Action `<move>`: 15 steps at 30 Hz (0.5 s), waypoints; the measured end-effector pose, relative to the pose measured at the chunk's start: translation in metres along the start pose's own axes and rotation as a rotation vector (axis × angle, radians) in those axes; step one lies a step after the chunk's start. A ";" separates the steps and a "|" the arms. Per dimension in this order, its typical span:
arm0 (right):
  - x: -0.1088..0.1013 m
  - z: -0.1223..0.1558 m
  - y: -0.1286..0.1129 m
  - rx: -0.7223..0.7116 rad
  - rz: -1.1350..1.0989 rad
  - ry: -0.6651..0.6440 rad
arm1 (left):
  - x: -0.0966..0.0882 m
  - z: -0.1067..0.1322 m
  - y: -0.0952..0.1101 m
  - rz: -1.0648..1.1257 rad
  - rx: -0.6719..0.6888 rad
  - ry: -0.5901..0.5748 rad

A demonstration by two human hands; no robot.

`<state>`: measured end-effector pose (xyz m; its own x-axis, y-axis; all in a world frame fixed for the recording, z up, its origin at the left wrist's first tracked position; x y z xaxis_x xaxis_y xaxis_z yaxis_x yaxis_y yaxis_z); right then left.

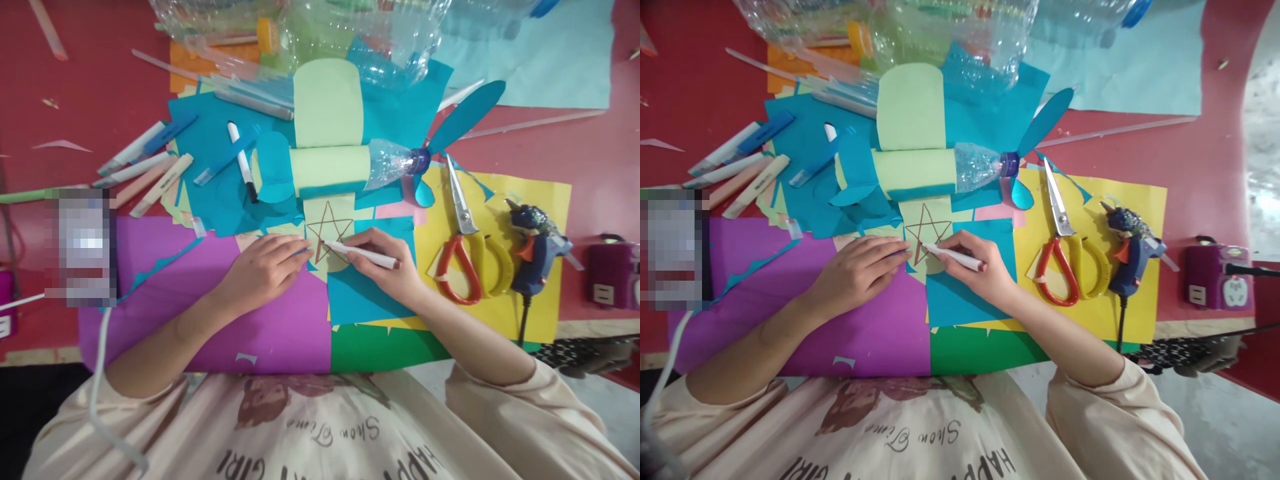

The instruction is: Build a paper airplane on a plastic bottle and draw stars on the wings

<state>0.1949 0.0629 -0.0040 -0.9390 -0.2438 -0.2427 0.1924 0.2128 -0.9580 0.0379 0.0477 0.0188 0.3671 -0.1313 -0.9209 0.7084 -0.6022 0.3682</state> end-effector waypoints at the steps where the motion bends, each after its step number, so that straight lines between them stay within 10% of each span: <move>1: 0.000 0.000 0.000 -0.002 0.000 -0.005 | 0.000 0.000 0.000 0.001 -0.003 -0.005; 15: 0.004 -0.001 -0.009 -0.130 0.094 -0.149 | 0.001 0.000 -0.002 -0.008 -0.018 -0.040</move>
<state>0.1890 0.0606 0.0041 -0.8642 -0.3520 -0.3595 0.2298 0.3595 -0.9044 0.0371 0.0490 0.0167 0.3372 -0.1580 -0.9281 0.7222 -0.5890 0.3627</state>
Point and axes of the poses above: each hand's wrist, its own z-axis away from the middle knuckle, its own x-axis out of the palm, y = z × x, the point moved 8 cm from there along -z, towards the middle knuckle, and after that the axes turned 15 degrees about -x, right-handed, at the moved point
